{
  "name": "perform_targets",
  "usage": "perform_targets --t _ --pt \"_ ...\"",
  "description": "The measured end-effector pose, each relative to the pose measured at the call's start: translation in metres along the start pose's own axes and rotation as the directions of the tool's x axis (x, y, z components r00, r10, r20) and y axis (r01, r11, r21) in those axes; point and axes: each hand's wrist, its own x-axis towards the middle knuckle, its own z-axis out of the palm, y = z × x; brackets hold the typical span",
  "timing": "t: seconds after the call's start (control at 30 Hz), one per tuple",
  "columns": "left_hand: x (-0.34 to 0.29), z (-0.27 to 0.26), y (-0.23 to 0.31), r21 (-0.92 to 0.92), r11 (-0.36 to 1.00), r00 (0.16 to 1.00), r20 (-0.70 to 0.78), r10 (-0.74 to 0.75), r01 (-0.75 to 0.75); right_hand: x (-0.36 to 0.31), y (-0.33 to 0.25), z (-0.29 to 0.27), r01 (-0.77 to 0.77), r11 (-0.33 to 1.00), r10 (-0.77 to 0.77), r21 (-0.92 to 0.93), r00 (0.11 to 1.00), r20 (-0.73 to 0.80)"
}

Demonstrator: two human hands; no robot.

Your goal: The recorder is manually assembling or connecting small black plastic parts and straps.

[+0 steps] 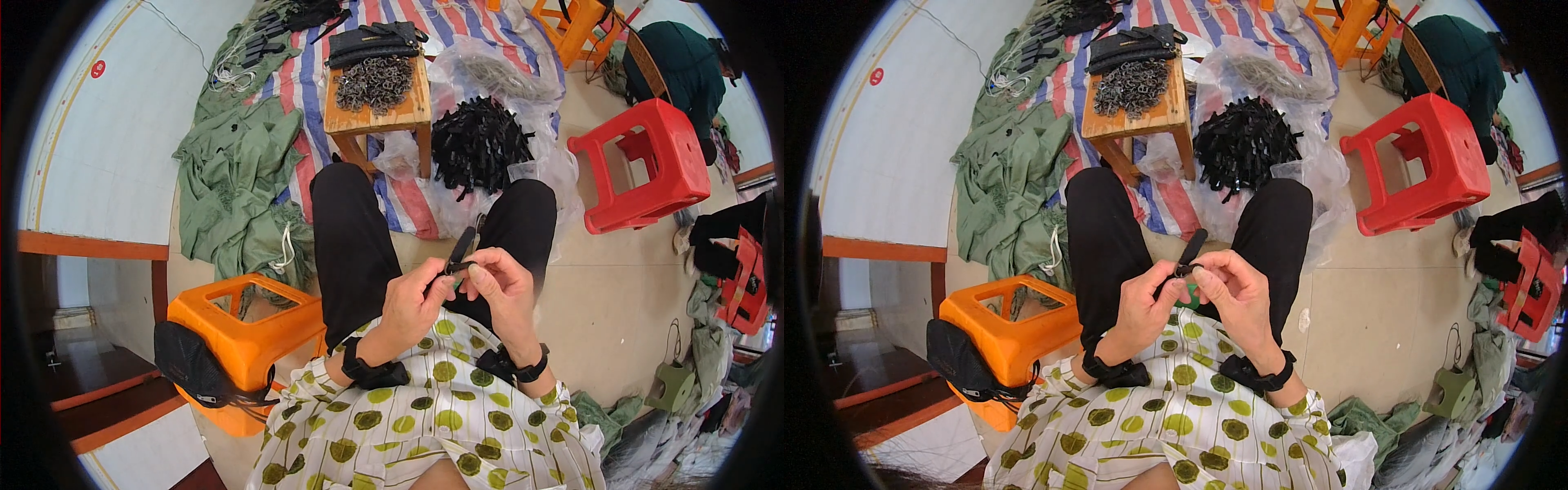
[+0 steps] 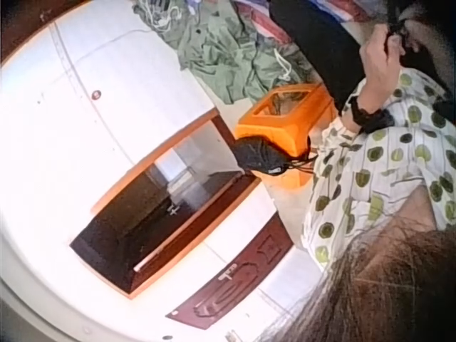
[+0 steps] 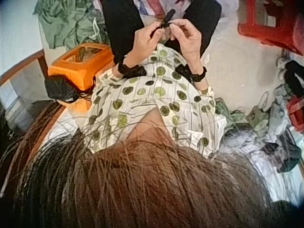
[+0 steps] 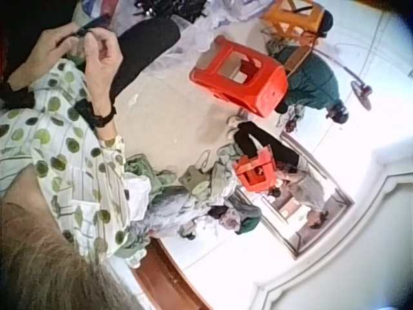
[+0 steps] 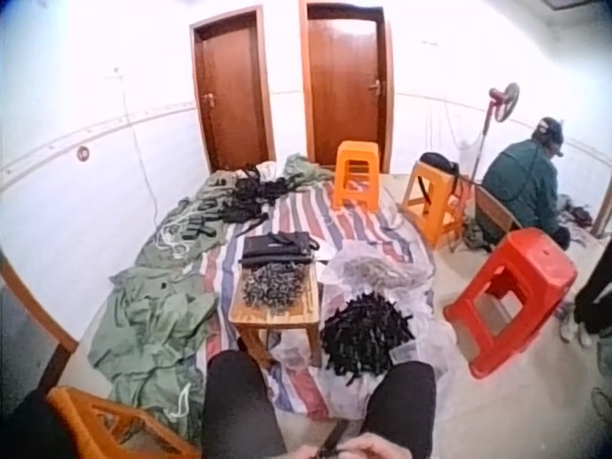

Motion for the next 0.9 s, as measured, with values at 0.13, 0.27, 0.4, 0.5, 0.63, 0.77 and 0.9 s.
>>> perform_targets --t 0.13,0.27,0.4,0.5,0.63,0.77,0.9 --pt "0.001 0.003 -0.003 -0.002 0.999 0.998 -0.037 0.048 -0.048 0.001 0.002 0.001 -0.026 1.000 0.026 0.006 0.999 -0.025" --pt "-0.001 0.004 -0.002 0.102 0.994 0.998 -0.055 0.042 -0.036 0.002 0.005 -0.008 -0.266 0.943 0.241 0.201 0.960 0.143" --pt "0.002 0.007 -0.006 0.203 0.970 0.983 -0.099 0.156 -0.134 0.000 0.014 -0.004 -0.333 0.910 0.308 0.249 0.942 0.132" --pt "0.002 0.006 -0.006 0.227 0.961 0.981 -0.076 0.176 -0.155 0.000 0.013 -0.002 -0.316 0.913 0.308 0.257 0.949 0.072" --pt "0.001 0.001 0.001 0.185 0.970 0.988 0.022 0.156 -0.157 0.004 0.017 -0.014 -0.319 0.906 0.319 0.279 0.947 0.045" --pt "0.002 0.004 -0.001 0.206 0.957 0.979 0.034 0.200 -0.203 0.001 0.015 -0.015 -0.299 0.913 0.294 0.278 0.954 0.060" --pt "-0.001 0.003 0.002 0.013 0.999 0.992 0.120 -0.037 0.036 -0.002 0.011 -0.014 -0.224 0.962 0.222 0.158 0.975 0.027"
